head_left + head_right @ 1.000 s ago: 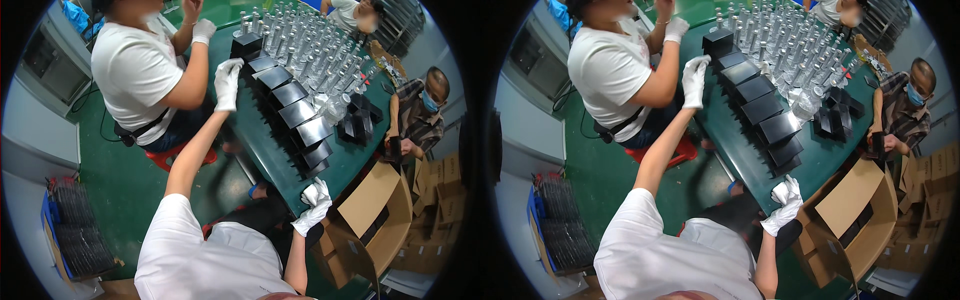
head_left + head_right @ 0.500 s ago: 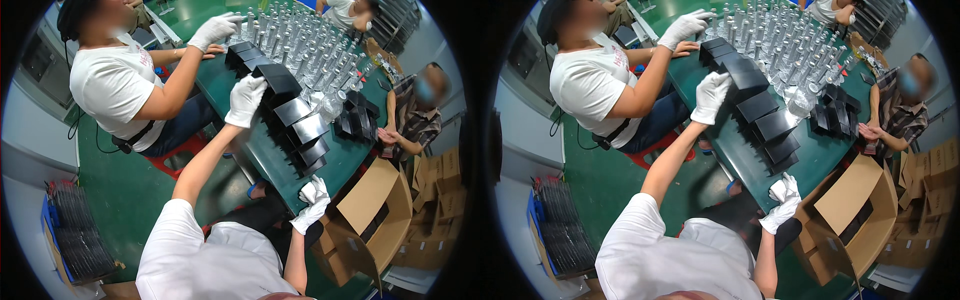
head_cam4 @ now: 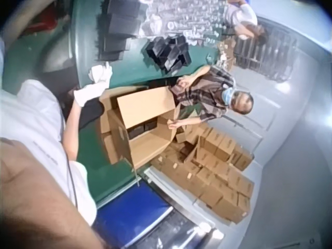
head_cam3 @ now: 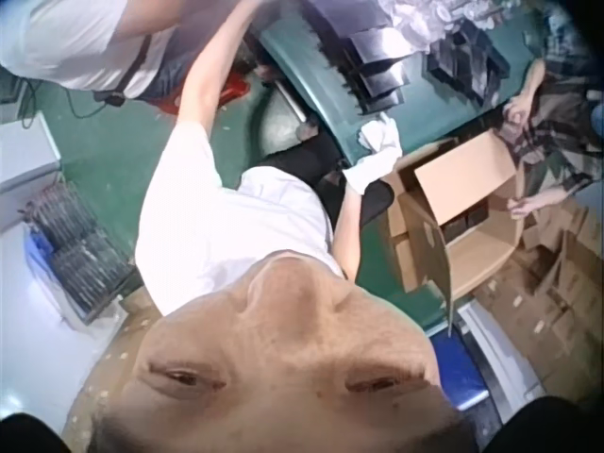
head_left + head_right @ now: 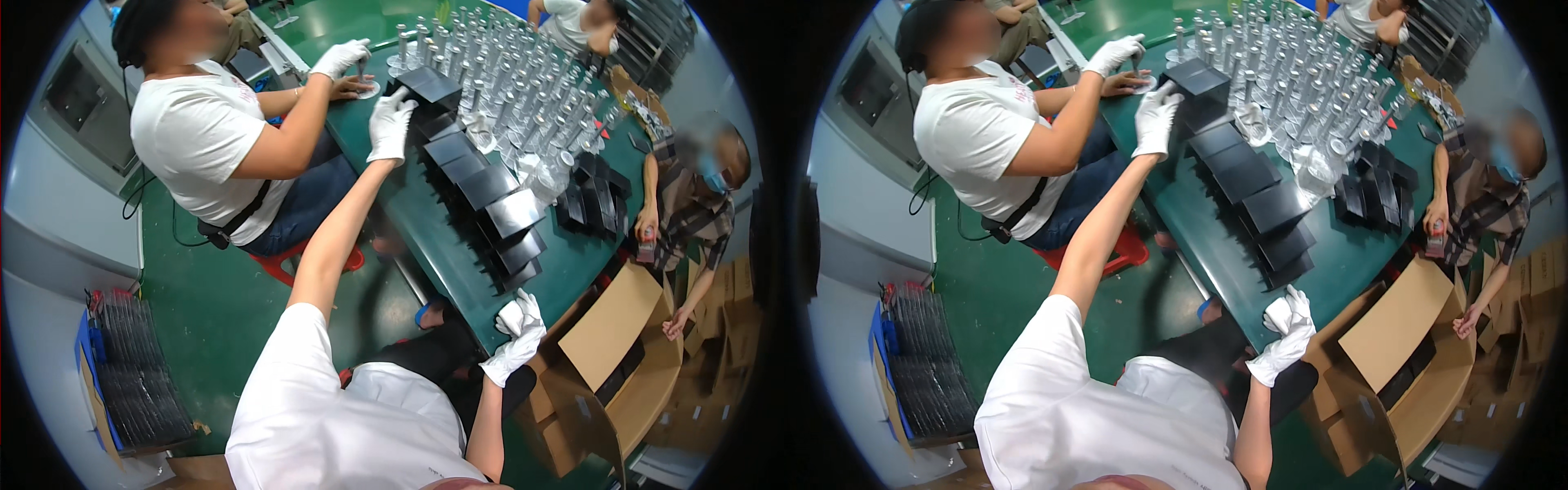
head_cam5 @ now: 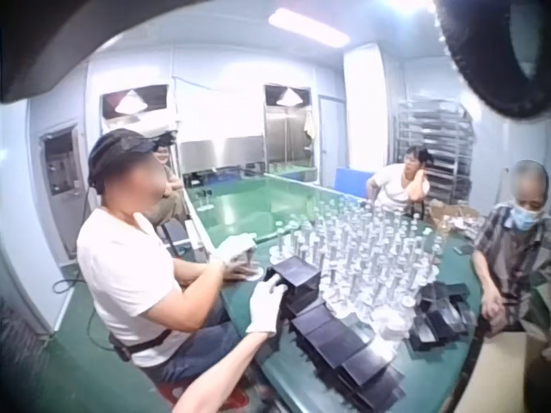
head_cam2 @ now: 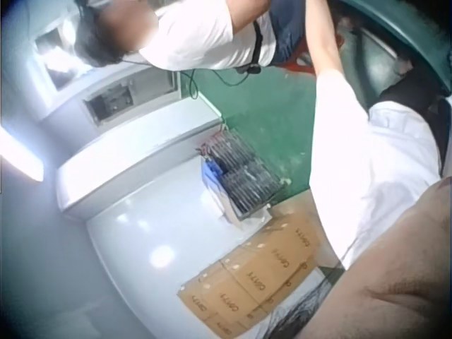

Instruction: The person wipes the surfaces of small black rectangular electronic components with a white cloth. They handle the items one at a time, turning them over to clean all sides, and place the cleaned units into a cardboard box.

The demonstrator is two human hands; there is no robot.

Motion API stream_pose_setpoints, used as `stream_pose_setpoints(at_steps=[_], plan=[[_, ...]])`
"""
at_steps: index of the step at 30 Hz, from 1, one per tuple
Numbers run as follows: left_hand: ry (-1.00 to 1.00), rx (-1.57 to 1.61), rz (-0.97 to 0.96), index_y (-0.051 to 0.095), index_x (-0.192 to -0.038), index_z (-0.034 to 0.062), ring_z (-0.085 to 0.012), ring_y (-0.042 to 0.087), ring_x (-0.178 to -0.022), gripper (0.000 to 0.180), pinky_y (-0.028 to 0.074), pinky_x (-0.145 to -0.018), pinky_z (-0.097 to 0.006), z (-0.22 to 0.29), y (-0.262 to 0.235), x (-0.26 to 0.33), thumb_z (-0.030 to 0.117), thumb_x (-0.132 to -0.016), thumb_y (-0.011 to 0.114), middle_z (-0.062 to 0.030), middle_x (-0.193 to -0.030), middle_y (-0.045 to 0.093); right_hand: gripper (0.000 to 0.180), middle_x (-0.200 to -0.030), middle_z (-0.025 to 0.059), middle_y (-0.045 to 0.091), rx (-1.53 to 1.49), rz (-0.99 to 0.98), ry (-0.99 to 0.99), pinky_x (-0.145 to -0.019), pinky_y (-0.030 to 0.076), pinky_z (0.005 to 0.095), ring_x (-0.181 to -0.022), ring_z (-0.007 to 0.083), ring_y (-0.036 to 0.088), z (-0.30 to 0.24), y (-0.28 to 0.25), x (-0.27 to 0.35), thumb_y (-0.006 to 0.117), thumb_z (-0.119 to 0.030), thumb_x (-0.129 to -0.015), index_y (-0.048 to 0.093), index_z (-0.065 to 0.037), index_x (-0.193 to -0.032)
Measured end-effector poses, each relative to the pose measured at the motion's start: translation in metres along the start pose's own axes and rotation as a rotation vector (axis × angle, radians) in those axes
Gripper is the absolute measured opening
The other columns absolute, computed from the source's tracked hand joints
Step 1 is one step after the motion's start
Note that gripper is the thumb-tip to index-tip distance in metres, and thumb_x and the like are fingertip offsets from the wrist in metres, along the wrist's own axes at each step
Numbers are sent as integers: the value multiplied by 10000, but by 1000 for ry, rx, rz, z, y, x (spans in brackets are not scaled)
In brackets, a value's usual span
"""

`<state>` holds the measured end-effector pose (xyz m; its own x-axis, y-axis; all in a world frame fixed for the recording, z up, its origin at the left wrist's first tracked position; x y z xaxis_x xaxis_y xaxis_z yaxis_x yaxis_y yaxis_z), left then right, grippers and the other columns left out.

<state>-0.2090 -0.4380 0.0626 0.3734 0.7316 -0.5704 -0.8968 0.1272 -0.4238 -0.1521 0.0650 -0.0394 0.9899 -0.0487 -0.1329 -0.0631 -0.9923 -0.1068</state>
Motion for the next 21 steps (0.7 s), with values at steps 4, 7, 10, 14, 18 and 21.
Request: stream_pose_setpoints(at_steps=[4, 7, 10, 14, 18, 21], plan=[[36, 314, 100, 749, -1111, 60, -191, 641, -889, 228, 497, -826, -325, 32, -48, 63, 221, -1031, 608, -77, -1018, 702, 502, -1335, 160, 638, -32, -34, 5, -1114, 358, 369, -1300, 274, 546, -1, -2, 1, 349, -338, -1105, 658, 15, -1281], [166, 424, 31, 687, -1016, 42, -156, 625, -934, 132, 492, -860, -296, 62, -75, 130, 142, -1029, 602, -68, -1020, 689, 503, -1335, 154, 633, -95, -49, 23, -1108, 365, 369, -1300, 269, 551, -8, 5, 1, 345, -341, -1111, 659, 15, -1278], [200, 315, -156, 728, -1087, 63, -172, 598, -786, 269, 472, -764, -304, 101, -78, 179, 230, -883, 783, -66, -867, 641, 485, -1326, 166, 637, -52, -34, 7, -1085, 392, 376, -1271, 278, 575, -4, 0, 2, 347, -318, -1112, 656, 19, -1275], [324, -24, -185, 750, -1094, 90, -271, 541, -648, 401, 435, -659, -387, 141, -62, 195, 291, -760, 843, -82, -727, 546, 472, -1325, 176, 639, -101, -43, -17, -1065, 413, 374, -1237, 286, 591, 0, 1, 0, 351, -306, -1110, 645, 20, -1282], [421, 4, -172, 734, -888, 103, -313, 576, -693, 173, 458, -662, -411, 151, -40, 183, 208, -763, 792, -93, -754, 579, 461, -1322, 178, 640, -43, -26, -53, -1057, 421, 372, -1221, 288, 599, 4, -5, 1, 351, -285, -1105, 640, 24, -1287], [227, 315, -160, 741, -915, 67, -336, 657, -746, 126, 505, -677, -402, 147, -38, 158, 111, -798, 755, -134, -797, 660, 437, -1307, 177, 646, -10, -1, -83, -1037, 434, 364, -1200, 279, 611, 9, -8, 0, 358, -253, -1099, 632, 35, -1281]])
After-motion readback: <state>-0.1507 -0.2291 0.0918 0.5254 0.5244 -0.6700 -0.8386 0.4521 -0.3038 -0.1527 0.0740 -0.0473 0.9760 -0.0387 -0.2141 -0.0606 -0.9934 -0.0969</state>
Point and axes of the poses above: each hand's wrist, its own x-axis away from the middle knuckle, its own y-axis out of the palm, z = x × y, the point moved 7 cm from there along -x, towards the middle knuckle
